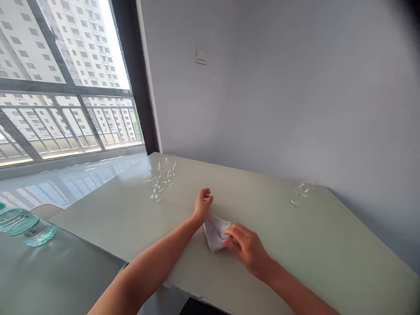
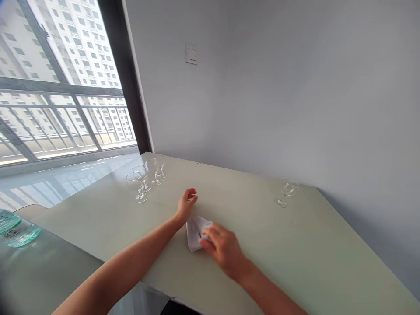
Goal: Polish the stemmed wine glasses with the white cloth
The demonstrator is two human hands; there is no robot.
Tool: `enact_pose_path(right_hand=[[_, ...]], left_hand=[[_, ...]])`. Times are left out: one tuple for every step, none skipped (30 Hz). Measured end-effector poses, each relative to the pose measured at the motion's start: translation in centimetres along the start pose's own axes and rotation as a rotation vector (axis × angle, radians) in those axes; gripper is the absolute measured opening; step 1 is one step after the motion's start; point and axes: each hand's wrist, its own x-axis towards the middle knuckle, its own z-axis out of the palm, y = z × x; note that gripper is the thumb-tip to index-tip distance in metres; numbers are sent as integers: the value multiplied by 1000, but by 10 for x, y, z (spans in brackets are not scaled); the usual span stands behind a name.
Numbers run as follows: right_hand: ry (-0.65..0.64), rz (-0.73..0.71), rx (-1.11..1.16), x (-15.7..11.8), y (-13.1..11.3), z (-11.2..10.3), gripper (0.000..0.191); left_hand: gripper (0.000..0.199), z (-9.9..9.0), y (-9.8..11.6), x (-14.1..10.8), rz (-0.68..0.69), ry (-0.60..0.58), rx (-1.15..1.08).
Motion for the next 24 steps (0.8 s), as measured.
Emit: enact_pose_path(right_hand=[[-43, -44, -69, -2, -12, 11, 29], [-56, -61, -149, -3, -19, 20, 36], [-47, -59, -229, -4, -21, 28, 43], [-29, -46, -301, -4, -20, 35, 46], [-11, -31, -357, -4, -17, 40, 45], [2, -19, -394, -4, -12, 44, 41], [13, -13, -411, -4, -7, 46, 34], [22, -9, -409, -4, -3, 47, 28], [34, -3, -388, -4, 2, 46, 23], [52, 10, -350, -4, 5, 44, 21], [75, 29, -294, -4, 8, 41, 21], [100, 57, -222, -4, 9, 38, 21], [127, 91, -138, -3, 11, 34, 22], [160, 130, -42, -2, 12, 30, 24], [198, 172, 63, -1, 12, 25, 26], [239, 216, 175, 0, 13, 20, 28], [278, 261, 293, 1, 13, 15, 30], [318, 307, 416, 3, 14, 10, 30], [354, 355, 544, 4, 15, 5, 30], [383, 402, 680, 5, 17, 0, 28], [410, 444, 824, 6, 19, -3, 25], [437, 484, 975, 7, 22, -6, 22], [464, 522, 1123, 8, 26, -8, 19], [485, 557, 1257, 8, 30, -8, 16]], left_hand=[[25, -5, 3, 4, -5, 73, -41], [24, -10, 5, 8, -8, 145, -77], [24, -15, 9, 12, -10, 211, -102], [24, -21, 12, 15, -10, 267, -115], [25, -26, 17, 17, -7, 312, -122], [24, -30, 22, 17, 4, 341, -131], [24, -35, 28, 16, 25, 358, -148], [23, -39, 35, 14, 56, 358, -168], [22, -43, 41, 10, 99, 346, -186], [21, -47, 47, 4, 151, 330, -199], [22, -53, 51, -1, 204, 327, -206], [22, -60, 53, -7, 249, 347, -204], [24, -69, 53, -12, 283, 396, -195], [26, -80, 51, -16, 302, 471, -182], [28, -92, 46, -18, 301, 555, -161], [32, -104, 41, -18, 285, 638, -131], [35, -118, 34, -16, 241, 711, -93], [38, -131, 27, -13, 167, 768, -49], [41, -143, 20, -9, 83, 801, -1], [44, -153, 14, -4, 17, 805, 48], [46, -162, 8, 2, -33, 787, 89], [48, -169, 4, 7, -66, 752, 121], [50, -173, 0, 12, -87, 707, 143], [52, -176, -2, 16, -102, 660, 155]])
